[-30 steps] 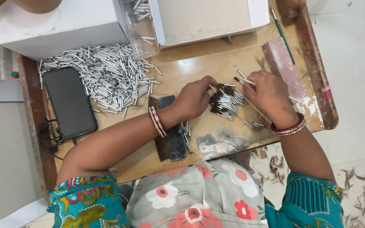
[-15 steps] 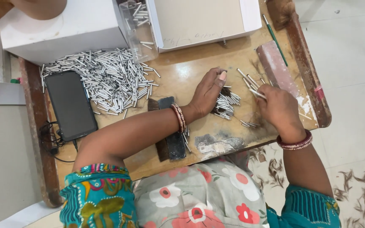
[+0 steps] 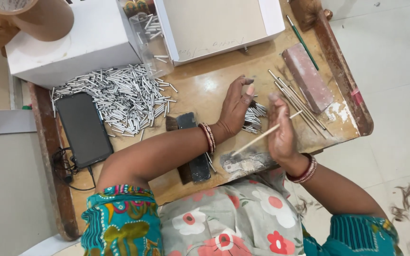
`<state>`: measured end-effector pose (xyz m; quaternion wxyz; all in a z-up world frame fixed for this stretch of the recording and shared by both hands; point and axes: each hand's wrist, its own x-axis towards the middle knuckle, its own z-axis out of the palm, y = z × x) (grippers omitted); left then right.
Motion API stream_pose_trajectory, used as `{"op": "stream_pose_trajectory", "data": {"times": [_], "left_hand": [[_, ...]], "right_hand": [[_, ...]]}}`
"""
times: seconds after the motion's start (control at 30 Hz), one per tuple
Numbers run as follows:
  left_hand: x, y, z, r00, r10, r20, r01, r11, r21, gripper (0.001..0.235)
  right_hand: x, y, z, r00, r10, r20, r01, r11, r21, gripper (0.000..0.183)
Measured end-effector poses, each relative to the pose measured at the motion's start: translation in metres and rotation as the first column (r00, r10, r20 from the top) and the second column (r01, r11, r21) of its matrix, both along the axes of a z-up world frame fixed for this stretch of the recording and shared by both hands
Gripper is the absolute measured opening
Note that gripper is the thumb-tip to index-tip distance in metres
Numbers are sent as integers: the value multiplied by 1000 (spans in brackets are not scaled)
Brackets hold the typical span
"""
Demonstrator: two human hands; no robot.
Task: The person sits at a workbench assembling small brushes. They pick metal ferrules from a pile, press and shape bristle tufts into the ferrules by hand, use a bristle brush and a stone block to shape and trim the tufts, and place finished brushes in a box.
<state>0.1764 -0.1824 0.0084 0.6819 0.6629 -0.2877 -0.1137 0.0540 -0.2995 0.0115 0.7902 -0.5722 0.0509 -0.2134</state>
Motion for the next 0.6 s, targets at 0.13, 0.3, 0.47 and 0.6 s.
{"op": "stream_pose_trajectory", "data": {"times": [0.13,0.3,0.47,0.6], "left_hand": [[-13,-4,6,998,-5,60,5,1000,2,52],[-7,14,15,998,49,39,-50,999,20,54],[-20,4,2,998,48,33,-49,998,28,55],[-10,3,16,992,81,102,-86,995,51,53]], "right_hand": [[20,10,-6,999,11,53,-14,999,43,49],[4,4,-1,999,-37,11,35,994,101,50],[5,11,-10,999,15,44,-21,989,143,51],[-8,-12,-1,1000,-10,19,7,983,182,49]]}}
